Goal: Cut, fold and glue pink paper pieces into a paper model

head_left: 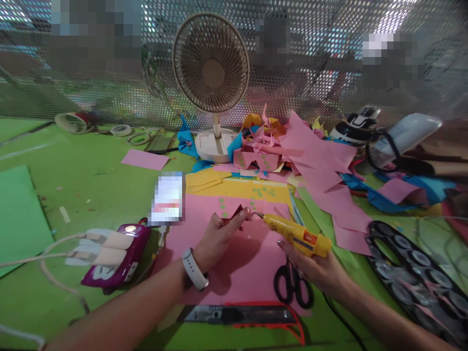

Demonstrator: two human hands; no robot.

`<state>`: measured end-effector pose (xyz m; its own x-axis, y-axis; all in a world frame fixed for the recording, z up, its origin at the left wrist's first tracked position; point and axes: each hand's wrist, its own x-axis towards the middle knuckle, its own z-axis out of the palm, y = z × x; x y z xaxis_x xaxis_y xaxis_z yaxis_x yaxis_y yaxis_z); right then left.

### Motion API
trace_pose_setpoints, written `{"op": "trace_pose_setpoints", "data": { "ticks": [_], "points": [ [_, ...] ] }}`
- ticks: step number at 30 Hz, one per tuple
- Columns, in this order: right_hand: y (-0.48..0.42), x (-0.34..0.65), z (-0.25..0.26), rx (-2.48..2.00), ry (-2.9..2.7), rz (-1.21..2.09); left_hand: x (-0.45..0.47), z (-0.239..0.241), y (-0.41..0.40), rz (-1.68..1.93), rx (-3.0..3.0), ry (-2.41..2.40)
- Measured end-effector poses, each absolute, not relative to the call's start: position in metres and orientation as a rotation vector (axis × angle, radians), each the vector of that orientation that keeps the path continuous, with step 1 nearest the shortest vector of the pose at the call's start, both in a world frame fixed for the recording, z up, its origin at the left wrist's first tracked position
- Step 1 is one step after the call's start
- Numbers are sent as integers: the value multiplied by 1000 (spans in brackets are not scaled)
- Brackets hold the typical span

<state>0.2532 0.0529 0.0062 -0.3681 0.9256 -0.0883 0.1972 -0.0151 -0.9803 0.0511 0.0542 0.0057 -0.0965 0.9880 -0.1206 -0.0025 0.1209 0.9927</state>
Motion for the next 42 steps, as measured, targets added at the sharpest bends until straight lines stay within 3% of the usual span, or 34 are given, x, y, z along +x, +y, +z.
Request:
{"op": "trace_pose_setpoints", "data": {
  "ticks": [42],
  "points": [
    [53,252,9,-1155,-1644,1460,49,4,54,1160,1099,1335]
  ]
}}
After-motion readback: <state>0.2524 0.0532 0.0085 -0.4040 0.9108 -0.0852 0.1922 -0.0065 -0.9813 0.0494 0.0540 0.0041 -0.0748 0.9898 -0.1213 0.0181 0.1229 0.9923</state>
